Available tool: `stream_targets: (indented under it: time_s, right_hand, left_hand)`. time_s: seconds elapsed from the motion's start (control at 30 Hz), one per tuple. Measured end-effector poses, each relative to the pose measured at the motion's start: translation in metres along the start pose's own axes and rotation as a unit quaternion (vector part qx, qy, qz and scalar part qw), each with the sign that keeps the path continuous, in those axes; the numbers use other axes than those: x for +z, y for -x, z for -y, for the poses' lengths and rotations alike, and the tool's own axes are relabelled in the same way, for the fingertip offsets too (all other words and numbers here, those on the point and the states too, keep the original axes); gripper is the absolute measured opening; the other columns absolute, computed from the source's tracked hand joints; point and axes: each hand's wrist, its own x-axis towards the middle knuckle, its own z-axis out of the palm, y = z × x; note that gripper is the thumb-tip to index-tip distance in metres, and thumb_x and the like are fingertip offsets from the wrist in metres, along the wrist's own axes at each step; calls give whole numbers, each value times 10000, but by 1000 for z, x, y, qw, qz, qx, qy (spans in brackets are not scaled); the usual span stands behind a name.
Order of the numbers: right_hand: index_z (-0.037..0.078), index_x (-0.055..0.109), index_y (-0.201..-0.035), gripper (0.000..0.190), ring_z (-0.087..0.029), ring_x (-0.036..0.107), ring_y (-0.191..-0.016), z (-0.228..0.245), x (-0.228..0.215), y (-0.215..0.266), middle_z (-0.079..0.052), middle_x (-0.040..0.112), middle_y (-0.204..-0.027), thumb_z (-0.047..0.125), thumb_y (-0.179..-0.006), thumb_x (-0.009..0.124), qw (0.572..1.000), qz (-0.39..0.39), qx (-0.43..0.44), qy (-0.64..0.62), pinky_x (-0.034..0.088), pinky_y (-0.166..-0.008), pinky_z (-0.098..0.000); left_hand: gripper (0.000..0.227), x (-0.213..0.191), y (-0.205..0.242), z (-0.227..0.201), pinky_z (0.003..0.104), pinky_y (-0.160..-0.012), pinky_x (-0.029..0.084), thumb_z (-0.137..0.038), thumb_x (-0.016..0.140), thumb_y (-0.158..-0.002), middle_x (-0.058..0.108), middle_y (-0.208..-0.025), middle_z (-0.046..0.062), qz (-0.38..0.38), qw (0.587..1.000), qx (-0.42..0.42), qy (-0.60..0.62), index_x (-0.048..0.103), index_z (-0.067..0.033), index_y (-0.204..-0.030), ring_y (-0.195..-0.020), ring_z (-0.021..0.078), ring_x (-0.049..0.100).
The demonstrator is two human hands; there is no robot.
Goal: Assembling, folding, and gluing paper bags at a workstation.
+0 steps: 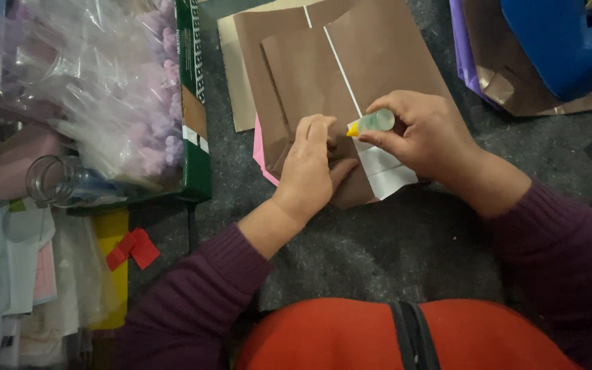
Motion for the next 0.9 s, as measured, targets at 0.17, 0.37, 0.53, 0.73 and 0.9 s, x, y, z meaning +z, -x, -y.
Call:
stream_targets:
  time_s: [0.17,0.37,0.53,0.73,0.9]
  right_hand:
    - [28,732,-1067,308,-202,672,-681,-1,1,-1,-108,716,-882,278,-910,821,999,-5,-20,36,513,-603,-324]
    - [33,726,-1030,252,-196,684,-701,-4,2,0,-96,717,-871,244,-923,813,1000,-4,-11,12,516,-611,-322]
    - [27,720,-1022,230,-189,689,-743,-9,3,1,-97,717,-892,219,-938,812,999,-23,-28,4,526,-640,-313]
    - [31,718,-1045,237,-138,682,-719,-6,0,2,-72,728,-878,232,-949,798,999,-18,16,-29,524,-614,-281]
    - [72,666,-1160,264,-86,727,-810,-6,-8,3,-38,731,-983,220,-954,741,987,5,120,-105,605,-668,-243]
  left_hand:
    - [744,3,1,4,358,-859,576,-48,857,-793,554,-1277,149,0,1000,-26,-2,460,-8,-1421,-972,260,648]
    - [802,4,0,5,356,-844,575,-60,869,-779,550,-1293,166,5,999,-34,-5,428,8,-1446,-968,265,644]
    - [807,5,0,7,354,-837,576,-59,867,-784,553,-1292,160,5,999,-33,0,423,11,-1454,-957,260,644]
    - [785,4,2,9,354,-873,575,-53,862,-799,581,-1225,144,6,1000,-12,-3,437,16,-1455,-994,265,639]
    - [767,2,0,7,366,-927,554,-54,862,-795,615,-1154,131,11,1000,-1,-8,454,22,-1440,-1024,281,628]
